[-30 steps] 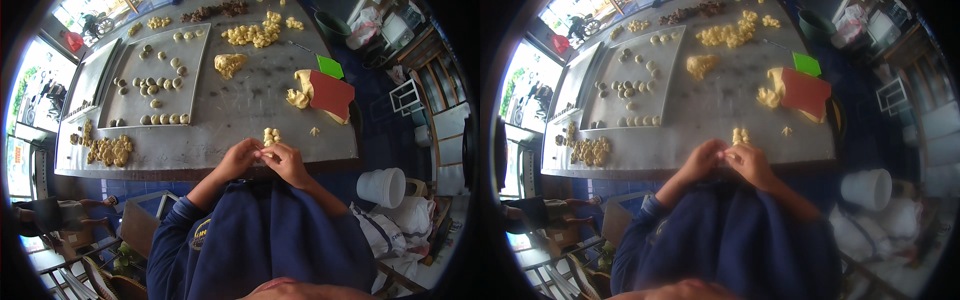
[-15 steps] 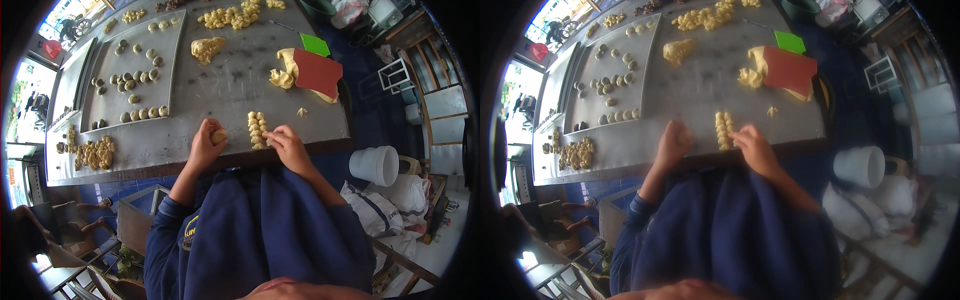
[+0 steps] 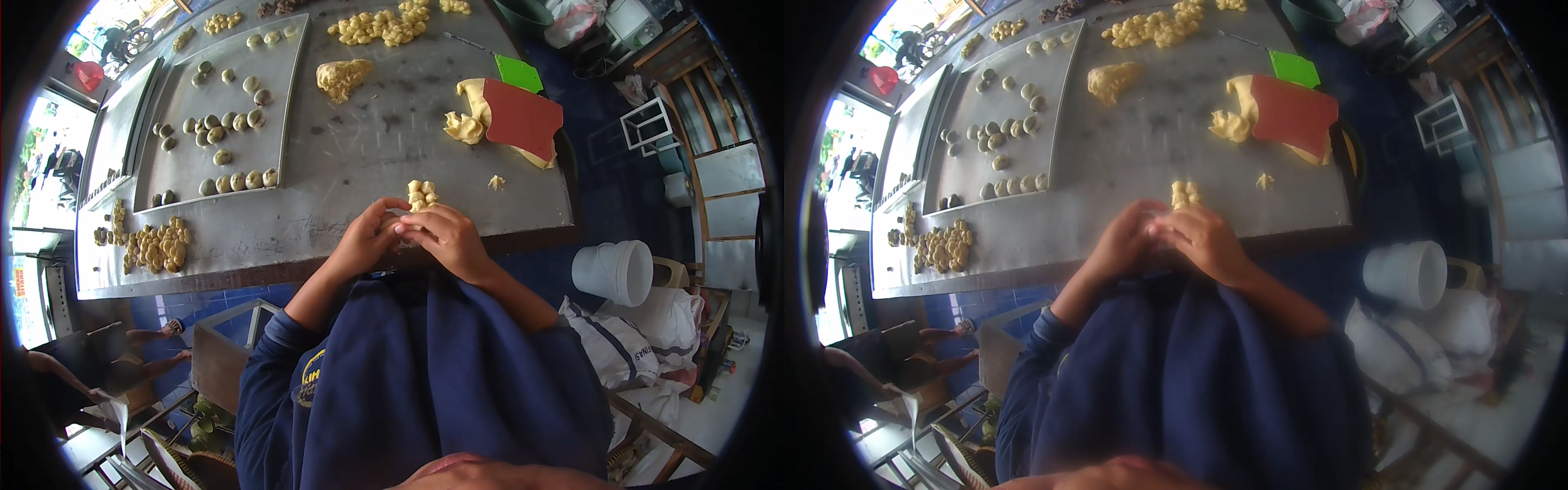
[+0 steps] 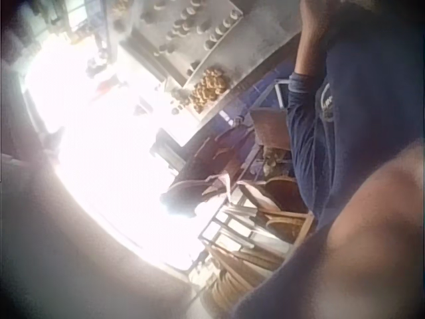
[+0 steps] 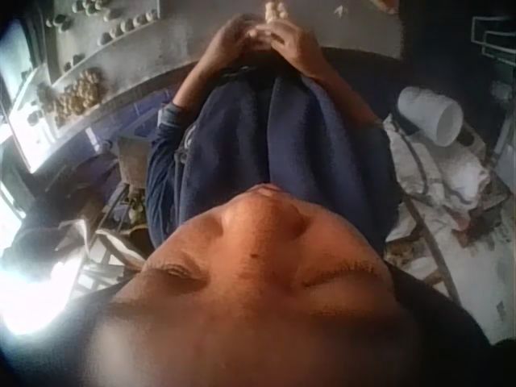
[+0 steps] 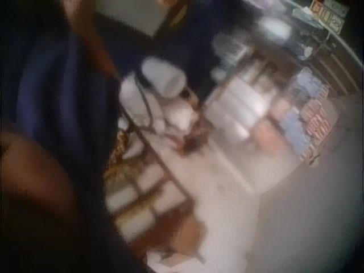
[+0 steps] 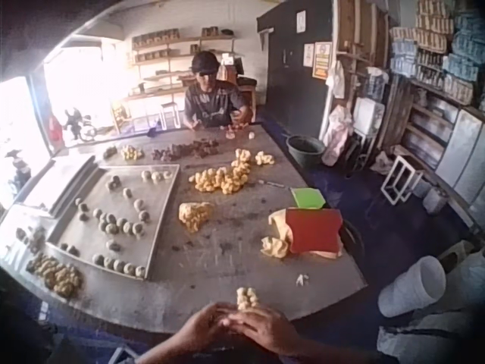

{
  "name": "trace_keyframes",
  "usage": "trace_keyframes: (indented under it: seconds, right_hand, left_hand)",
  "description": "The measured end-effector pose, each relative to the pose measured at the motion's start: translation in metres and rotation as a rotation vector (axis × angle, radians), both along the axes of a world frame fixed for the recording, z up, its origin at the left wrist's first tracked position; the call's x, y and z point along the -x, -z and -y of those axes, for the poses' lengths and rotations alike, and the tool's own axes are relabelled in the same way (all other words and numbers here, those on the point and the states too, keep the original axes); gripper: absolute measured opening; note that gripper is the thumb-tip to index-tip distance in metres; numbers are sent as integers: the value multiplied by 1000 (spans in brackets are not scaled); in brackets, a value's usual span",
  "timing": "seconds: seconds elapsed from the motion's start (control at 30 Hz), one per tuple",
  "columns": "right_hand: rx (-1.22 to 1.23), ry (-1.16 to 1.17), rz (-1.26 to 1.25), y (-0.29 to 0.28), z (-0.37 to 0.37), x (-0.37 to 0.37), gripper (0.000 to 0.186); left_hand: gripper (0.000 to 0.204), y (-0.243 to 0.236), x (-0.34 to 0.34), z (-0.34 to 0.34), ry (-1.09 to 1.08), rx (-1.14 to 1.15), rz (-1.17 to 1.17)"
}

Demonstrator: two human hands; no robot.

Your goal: The person rolls and braids small pieces of dough on a metal table, then picks up larger portions of dough to divide and shape them.

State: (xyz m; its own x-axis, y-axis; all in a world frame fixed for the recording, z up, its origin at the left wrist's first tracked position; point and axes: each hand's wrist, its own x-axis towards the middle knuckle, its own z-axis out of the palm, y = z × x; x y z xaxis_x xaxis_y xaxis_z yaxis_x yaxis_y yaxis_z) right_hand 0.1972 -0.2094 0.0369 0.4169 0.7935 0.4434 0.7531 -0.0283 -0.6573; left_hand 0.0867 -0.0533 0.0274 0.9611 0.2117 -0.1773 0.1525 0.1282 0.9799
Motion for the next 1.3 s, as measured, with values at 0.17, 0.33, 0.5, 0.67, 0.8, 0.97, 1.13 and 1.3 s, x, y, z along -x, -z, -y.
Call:
trace_keyframes:
  seconds: [0.17, 0.33, 0.5, 0.67, 0.8, 0.97, 1.13, 1.3]
  right_hand:
    - [69, -70, -1036, -3, 5, -3, 15]
    - [-228, -100, -1209, 8, 7, -22, 18]
    - [82, 257, 16, 27, 7, -61, 23]
    - [259, 242, -20, 42, -1, -54, 38]
    - [65, 180, 116, 4, -9, -27, 38]
    - [-8, -91, -17, -5, -11, 0, 29]
    - [172, 12, -480, -3, -8, 0, 13]
    - [-66, -152, -1208, 10, 9, -20, 17]
  left_hand:
    - [17, 2, -1, -2, -114, -425, 51]
    - [20, 22, 1, -16, -371, -570, 34]
    - [32, 14, 8, -15, -319, -650, 54]
    - [40, 24, 8, -18, -194, -566, 50]
    - [41, 13, 6, -16, -63, -489, -33]
    - [27, 3, 5, -3, -93, -37, -36]
    - [19, 10, 5, -3, -144, -194, 10]
    - [19, 15, 5, -19, -318, -619, 45]
